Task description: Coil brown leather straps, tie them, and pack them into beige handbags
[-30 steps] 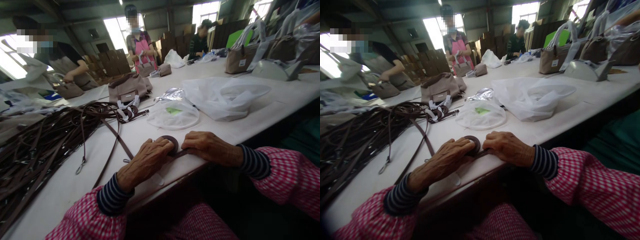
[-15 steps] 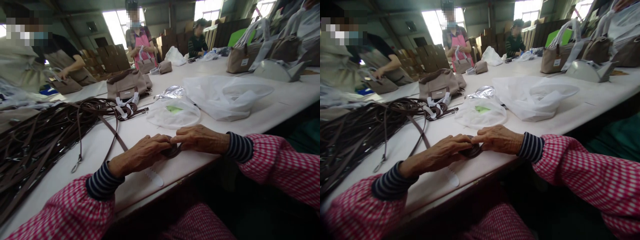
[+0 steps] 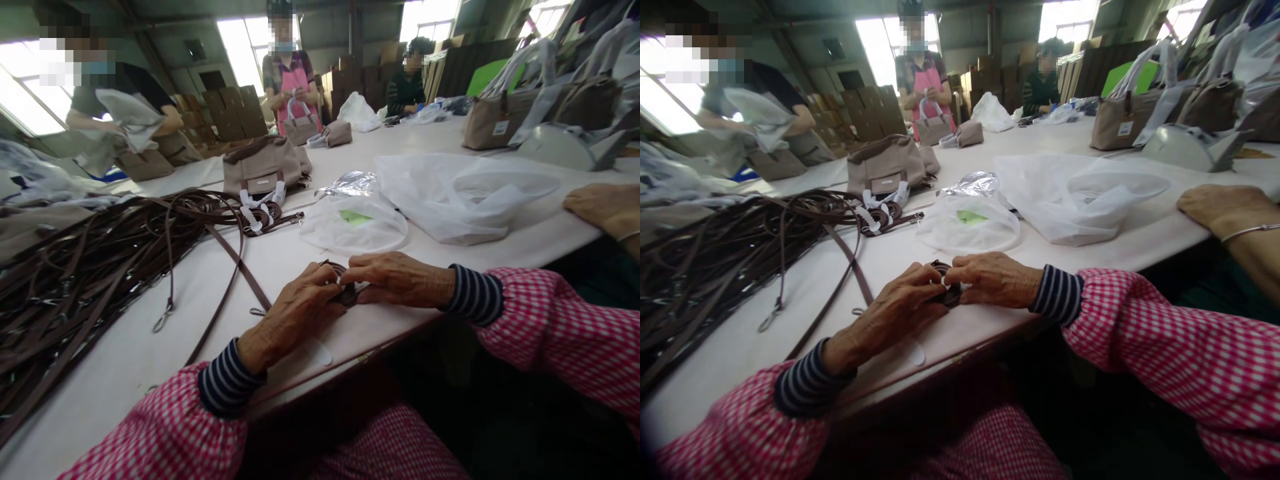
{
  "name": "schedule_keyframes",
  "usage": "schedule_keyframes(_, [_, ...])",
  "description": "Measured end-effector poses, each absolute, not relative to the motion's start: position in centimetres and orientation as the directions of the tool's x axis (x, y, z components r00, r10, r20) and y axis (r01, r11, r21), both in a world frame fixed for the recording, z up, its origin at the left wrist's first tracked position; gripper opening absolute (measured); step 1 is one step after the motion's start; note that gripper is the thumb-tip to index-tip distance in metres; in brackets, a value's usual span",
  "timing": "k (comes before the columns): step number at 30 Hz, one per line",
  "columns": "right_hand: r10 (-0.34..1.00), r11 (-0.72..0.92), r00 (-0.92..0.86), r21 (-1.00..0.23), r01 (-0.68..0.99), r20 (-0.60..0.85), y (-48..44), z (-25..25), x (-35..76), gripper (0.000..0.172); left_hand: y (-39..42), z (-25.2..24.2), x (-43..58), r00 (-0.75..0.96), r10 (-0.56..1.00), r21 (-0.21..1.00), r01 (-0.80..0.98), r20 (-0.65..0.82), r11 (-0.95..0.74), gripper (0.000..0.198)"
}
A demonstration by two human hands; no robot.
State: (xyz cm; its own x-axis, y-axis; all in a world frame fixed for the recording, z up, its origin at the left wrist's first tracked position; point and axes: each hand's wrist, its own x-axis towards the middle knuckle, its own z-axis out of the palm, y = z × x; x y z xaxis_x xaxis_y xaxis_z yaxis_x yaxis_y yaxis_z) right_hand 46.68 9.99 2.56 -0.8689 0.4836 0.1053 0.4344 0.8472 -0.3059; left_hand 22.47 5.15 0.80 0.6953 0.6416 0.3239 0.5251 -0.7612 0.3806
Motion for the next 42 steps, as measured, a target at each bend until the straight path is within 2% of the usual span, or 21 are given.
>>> schedule_keyframes(3, [0.459,0.85,-0.889,-0.295,0.436,0.009,11.1,3.3,46.8,0.037,6.1,1.5,21.2,0.761,0.589,0.395,0.47,0.272,-0.789,0.018])
schedule_keyframes(8, [0.408,0.883,-0.909,-0.288,0.37,0.085,11.3,2.6,45.6,0.017,6.4,3.2,20.1,0.783,0.611,0.395,0.527,0.119,-0.752,0.022])
schedule_keyframes(13, [0.457,0.853,-0.877,-0.354,0.384,0.151,10.7,1.8,45.3,0.018,5.1,2.0,21.6,0.68,0.71,0.321,0.642,0.181,-0.696,0.017])
schedule_keyframes(15, [0.484,0.817,-0.866,-0.421,0.394,0.127,10.9,2.0,45.5,0.023,4.7,1.4,22.3,0.664,0.716,0.285,0.658,0.216,-0.696,0.014])
schedule_keyframes(18, [0.542,0.68,-0.836,-0.628,0.378,0.084,11.4,3.0,45.9,0.029,4.4,0.8,22.7,0.666,0.714,0.19,0.689,0.216,-0.7,0.015])
schedule_keyframes(20, [0.622,0.605,-0.771,-0.709,0.362,0.137,11.4,3.9,46.1,0.03,4.3,0.7,22.8,0.671,0.707,0.14,0.696,0.224,-0.705,0.015])
schedule_keyframes(22, [0.715,0.573,-0.662,-0.732,0.369,0.225,10.7,4.9,46.2,0.029,4.3,0.7,22.7,0.665,0.704,0.145,0.693,0.25,-0.706,0.013])
schedule_keyframes(25, [0.793,0.553,-0.498,-0.757,0.347,0.351,8.5,6.0,46.5,0.027,3.9,1.3,21.7,0.593,0.728,0.226,0.7,0.346,-0.678,0.01])
schedule_keyframes(28, [0.804,0.577,-0.394,-0.744,0.336,0.445,6.0,6.1,46.4,0.022,3.2,3.0,19.5,0.372,0.804,0.43,0.7,0.463,-0.571,0.008])
schedule_keyframes(30, [0.792,0.588,-0.431,-0.732,0.345,0.433,4.8,5.5,45.7,0.02,2.6,4.4,17.4,0.159,0.864,0.623,0.632,0.478,-0.461,0.011])
schedule_keyframes(32, [0.748,0.616,-0.538,-0.708,0.345,0.389,4.1,4.7,44.4,0.018,2.0,5.4,15.2,-0.034,0.895,0.796,0.473,0.444,-0.377,0.016])
schedule_keyframes(34, [0.677,0.662,-0.651,-0.67,0.336,0.343,3.8,3.8,42.4,0.015,1.3,5.9,13.5,-0.173,0.903,0.899,0.279,0.394,-0.338,0.02])
schedule_keyframes(37, [0.609,0.728,-0.748,-0.56,0.396,0.263,3.7,2.8,39.0,0.013,0.6,5.5,12.2,-0.263,0.907,0.944,0.07,0.33,-0.323,0.022])
schedule_keyframes(40, [0.651,0.735,-0.748,-0.351,0.58,0.128,4.1,2.3,36.3,0.02,0.3,4.3,12.4,-0.266,0.927,0.956,-0.06,0.263,-0.289,0.023])
schedule_keyframes(42, [0.691,0.703,-0.721,-0.274,0.656,0.048,4.5,2.4,35.2,0.023,0.5,3.4,12.8,-0.243,0.946,0.956,-0.145,0.214,-0.254,0.023])
